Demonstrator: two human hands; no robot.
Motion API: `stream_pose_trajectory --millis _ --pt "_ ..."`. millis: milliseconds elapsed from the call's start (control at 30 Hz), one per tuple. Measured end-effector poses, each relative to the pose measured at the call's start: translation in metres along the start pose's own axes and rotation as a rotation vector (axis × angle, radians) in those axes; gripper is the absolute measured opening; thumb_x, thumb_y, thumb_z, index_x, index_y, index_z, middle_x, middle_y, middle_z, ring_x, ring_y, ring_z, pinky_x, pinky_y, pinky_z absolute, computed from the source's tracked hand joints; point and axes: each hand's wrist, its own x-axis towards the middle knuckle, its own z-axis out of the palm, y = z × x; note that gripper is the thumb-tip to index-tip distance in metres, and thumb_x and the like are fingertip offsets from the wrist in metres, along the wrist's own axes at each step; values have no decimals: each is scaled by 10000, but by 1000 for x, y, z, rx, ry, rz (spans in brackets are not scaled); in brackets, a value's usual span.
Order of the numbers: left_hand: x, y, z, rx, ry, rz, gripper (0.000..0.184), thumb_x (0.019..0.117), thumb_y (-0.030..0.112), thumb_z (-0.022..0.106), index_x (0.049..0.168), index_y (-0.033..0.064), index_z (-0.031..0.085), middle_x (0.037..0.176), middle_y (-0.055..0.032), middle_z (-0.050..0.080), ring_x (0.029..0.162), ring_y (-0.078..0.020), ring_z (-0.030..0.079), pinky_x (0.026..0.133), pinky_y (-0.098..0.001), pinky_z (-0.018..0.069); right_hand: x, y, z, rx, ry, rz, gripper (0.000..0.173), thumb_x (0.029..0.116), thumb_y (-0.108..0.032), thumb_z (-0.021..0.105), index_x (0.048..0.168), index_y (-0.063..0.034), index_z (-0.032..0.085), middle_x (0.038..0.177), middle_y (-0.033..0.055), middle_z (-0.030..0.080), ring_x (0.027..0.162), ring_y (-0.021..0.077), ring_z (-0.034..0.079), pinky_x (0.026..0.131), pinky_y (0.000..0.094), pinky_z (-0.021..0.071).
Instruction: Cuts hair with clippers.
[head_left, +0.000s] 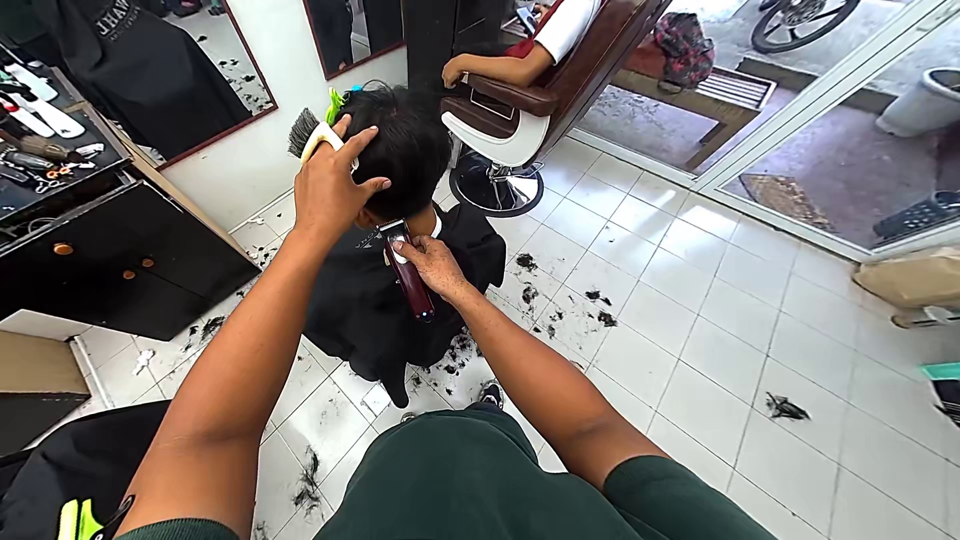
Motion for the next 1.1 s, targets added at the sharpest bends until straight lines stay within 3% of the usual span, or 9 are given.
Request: stream_pose_trajectory --millis 200,367,500,667,733,800,867,1000,1100 --pt "-1 1 0 5 1 -11 627 897 371 795 1469 223 584 1595 -143 448 1356 -393 540 1052 -608 450 0 2 -3 -8 -13 54 456 1018 -425 627 1100 21 673 941 159 698 849 242 686 826 464 566" --pt "-2 2 1 0 14 -19 628 891 353 802 1465 213 588 1587 -142 460 1380 -384 522 1071 -612 436 -3 -2 0 -7 -22 -25 464 1027 -402 618 1219 21 628 999 165 705 890 235 699 858 446 574" --pt "-2 3 0 -2 17 -18 631 892 365 801 1464 204 588 1585 -150 460 1385 -393 514 1076 -617 432 -1 3 -5 -17 -31 32 476 1030 -440 597 1087 27 671 938 161 695 850 254 684 824 479 566" --pt "-2 5 3 2 26 -41 630 890 363 803 1463 212 590 1586 -137 462 1380 -382 520 1074 -609 434 -3 -3 -7 30 -49 -22 462 1034 -399 605 1229 19 623 1005 162 701 889 231 694 855 440 571" --pt "-2 5 4 4 33 -41 633 887 370 807 1461 209 592 1582 -140 467 1385 -382 516 1085 -609 425 -8 -1 -15 4 -68 7 463 1030 -422 606 1192 9 647 978 160 703 857 241 695 822 455 578" --pt "-3 6 5 7 44 -46 638 882 366 811 1461 207 593 1579 -146 470 1374 -389 525 1073 -615 430 -16 5 -27 -16 -89 60 502 1027 -505 571 1104 -17 661 898 146 682 750 230 663 697 430 564" --pt "-4 7 5 7 48 -60 641 879 362 814 1462 209 592 1580 -145 470 1376 -389 525 1077 -611 431 -14 10 -36 22 -102 78 524 1020 -536 563 1071 -23 654 866 137 667 712 219 645 650 413 551" --pt "-7 12 6 19 65 -87 639 880 348 814 1462 204 593 1575 -123 482 1376 -381 526 1092 -605 419 -6 7 -50 59 -145 -2 498 1042 -509 531 1178 -41 633 927 134 684 767 220 681 698 423 589" --pt "-9 16 6 36 68 -111 645 882 342 815 1468 198 586 1574 -127 482 1396 -374 509 1106 -597 411 3 6 -59 31 -169 62 477 1058 -463 528 1100 -5 653 913 144 683 793 223 676 751 432 574"
